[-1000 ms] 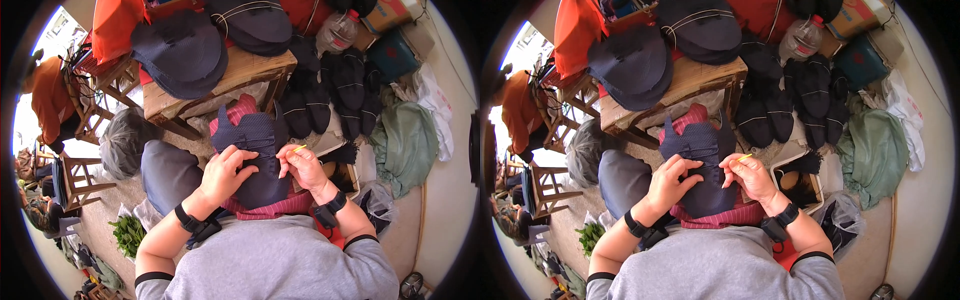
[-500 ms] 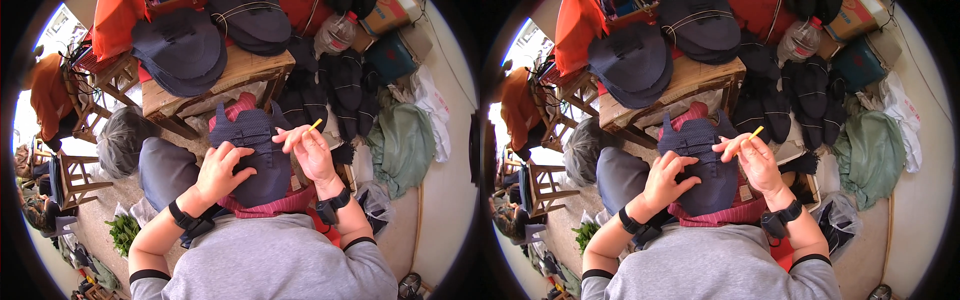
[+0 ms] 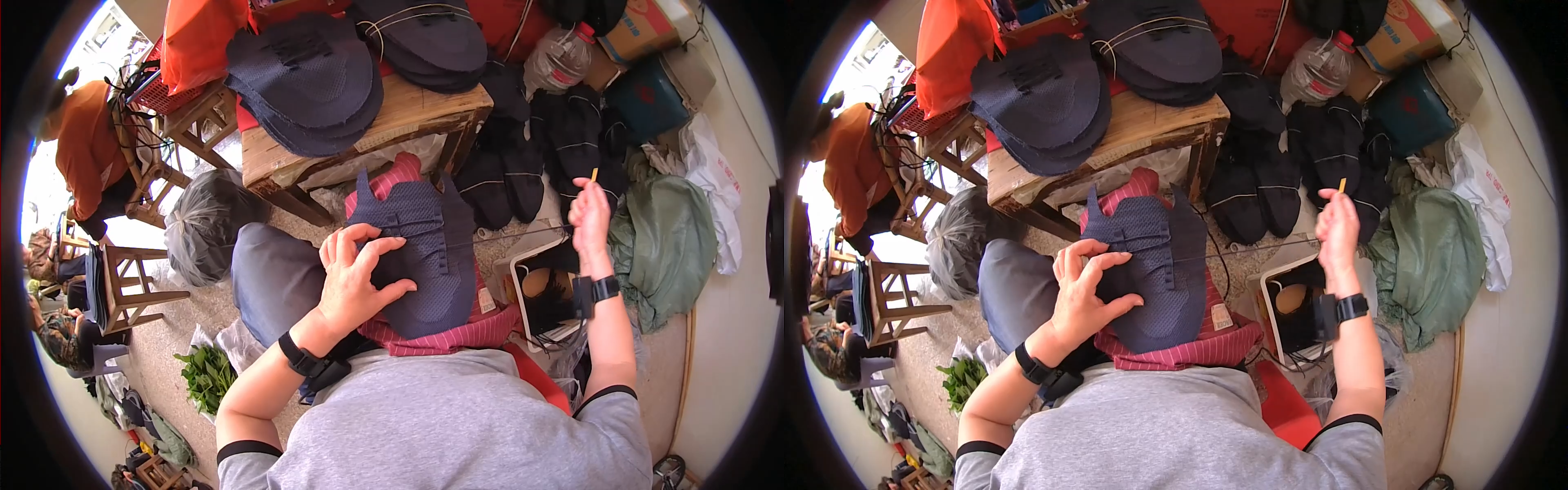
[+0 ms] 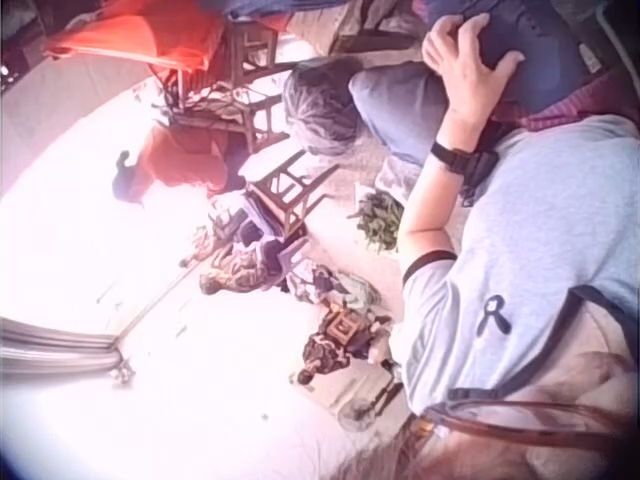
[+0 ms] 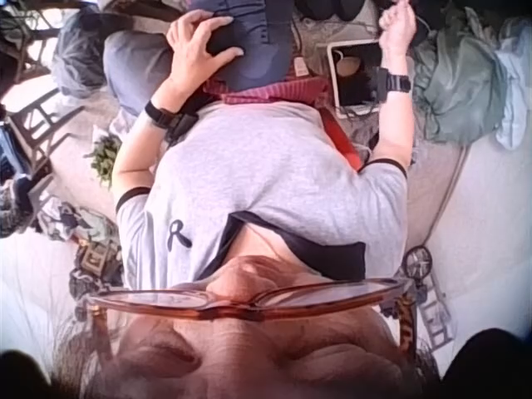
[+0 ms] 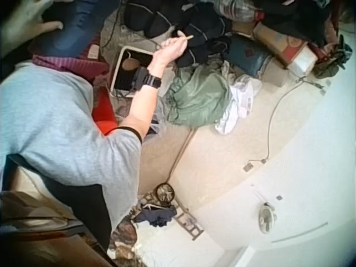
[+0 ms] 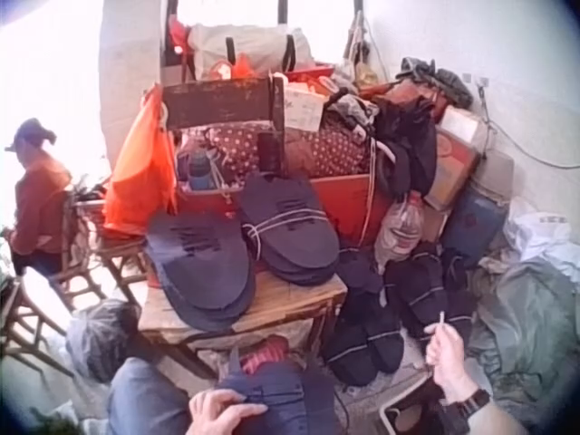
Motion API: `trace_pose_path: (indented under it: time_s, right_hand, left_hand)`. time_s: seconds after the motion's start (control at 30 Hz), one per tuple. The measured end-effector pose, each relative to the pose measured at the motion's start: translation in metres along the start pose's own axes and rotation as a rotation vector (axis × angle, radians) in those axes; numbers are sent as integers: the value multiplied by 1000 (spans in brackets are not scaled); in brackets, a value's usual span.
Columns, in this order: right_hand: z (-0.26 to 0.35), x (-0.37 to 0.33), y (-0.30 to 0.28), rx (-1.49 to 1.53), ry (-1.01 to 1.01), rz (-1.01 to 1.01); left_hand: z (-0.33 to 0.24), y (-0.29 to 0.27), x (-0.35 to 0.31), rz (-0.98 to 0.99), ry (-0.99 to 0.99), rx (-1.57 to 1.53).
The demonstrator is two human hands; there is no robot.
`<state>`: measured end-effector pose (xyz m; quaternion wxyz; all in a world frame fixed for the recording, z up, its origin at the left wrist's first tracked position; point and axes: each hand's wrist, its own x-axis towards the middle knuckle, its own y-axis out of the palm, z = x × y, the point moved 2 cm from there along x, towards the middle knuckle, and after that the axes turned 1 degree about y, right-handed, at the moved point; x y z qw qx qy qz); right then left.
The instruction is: Lacing a black shoe upper with a yellow stitching tool.
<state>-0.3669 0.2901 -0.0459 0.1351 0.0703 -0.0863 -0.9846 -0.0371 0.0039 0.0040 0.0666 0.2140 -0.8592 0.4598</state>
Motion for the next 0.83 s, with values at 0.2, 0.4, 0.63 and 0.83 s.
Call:
trace_pose_path:
  time_s: [0.2,0.4,0.63,0.83]
  right_hand:
    - [30,33,-37,-185,-250,-252]
    - [13,33,-5,-979,-268,-110]
    - [36,-118,154,-799,-125,806]
    - [37,-134,180,-1088,-433,922]
  left_hand:
    - [2,-3,-4,21,129,83]
    - [-4,-13,-16,240,152,69]
    - [1,-15,-23,308,126,26]
    - [1,-10,-27,335,159,-18]
